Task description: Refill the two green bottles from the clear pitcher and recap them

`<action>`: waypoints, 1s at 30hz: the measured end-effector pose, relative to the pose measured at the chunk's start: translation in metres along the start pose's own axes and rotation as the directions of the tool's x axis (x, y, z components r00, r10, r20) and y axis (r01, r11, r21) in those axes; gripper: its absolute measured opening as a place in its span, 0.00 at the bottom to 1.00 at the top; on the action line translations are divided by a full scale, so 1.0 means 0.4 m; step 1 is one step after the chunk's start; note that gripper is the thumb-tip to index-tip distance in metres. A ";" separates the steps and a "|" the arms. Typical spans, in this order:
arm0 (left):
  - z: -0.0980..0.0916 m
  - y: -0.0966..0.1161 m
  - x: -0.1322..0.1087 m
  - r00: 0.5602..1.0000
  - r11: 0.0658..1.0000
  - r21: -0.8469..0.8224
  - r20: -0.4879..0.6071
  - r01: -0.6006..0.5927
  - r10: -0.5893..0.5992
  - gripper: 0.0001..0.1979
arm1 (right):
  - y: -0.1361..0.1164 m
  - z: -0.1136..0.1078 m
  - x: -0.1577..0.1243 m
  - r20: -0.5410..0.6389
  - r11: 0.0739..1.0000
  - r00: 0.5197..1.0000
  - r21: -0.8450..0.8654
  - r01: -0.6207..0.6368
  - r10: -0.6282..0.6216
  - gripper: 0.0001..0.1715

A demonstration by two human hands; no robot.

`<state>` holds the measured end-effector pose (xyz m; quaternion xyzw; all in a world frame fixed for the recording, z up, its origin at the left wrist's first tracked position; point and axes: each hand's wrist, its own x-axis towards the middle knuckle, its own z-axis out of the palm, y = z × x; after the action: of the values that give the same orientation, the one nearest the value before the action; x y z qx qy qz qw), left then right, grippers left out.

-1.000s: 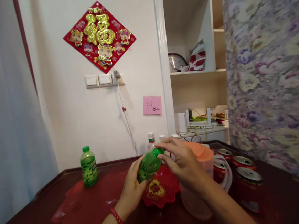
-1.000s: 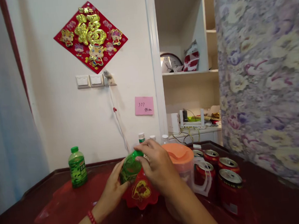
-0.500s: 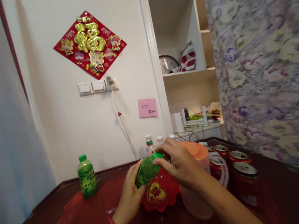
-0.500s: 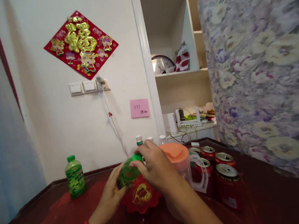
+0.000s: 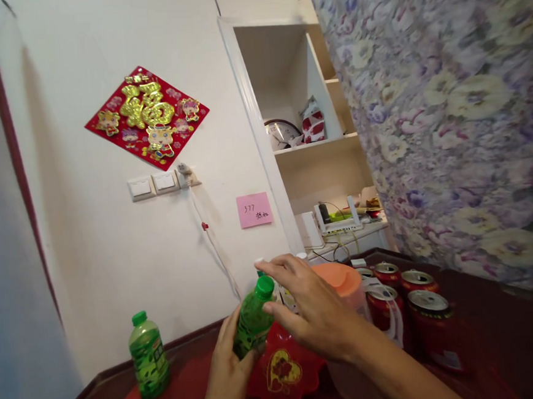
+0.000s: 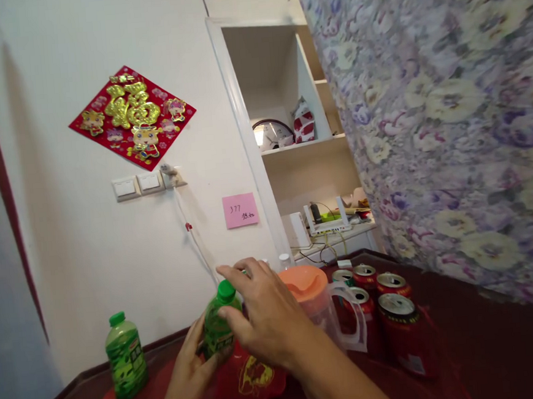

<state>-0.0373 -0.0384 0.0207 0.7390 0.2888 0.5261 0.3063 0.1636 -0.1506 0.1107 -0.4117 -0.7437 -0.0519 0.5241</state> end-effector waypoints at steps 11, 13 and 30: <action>-0.016 -0.020 -0.004 0.988 0.974 0.172 -0.015 -0.146 0.151 0.30 | 0.017 0.013 0.009 -0.038 0.973 0.985 -0.157 -0.172 0.168 0.19; -0.017 -0.016 -0.004 0.988 0.973 0.181 -0.012 -0.147 0.151 0.30 | 0.012 0.001 0.008 -0.020 0.960 0.978 -0.187 -0.208 0.208 0.25; -0.028 0.008 0.002 0.978 0.940 0.273 0.009 -0.204 0.210 0.29 | 0.005 -0.001 0.001 -0.024 0.944 0.982 -0.270 -0.188 0.188 0.18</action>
<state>-0.0476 -0.0384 0.0266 0.7949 0.2822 0.5181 0.1415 0.1653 -0.1494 0.1105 -0.5487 -0.6875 -0.1026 0.4645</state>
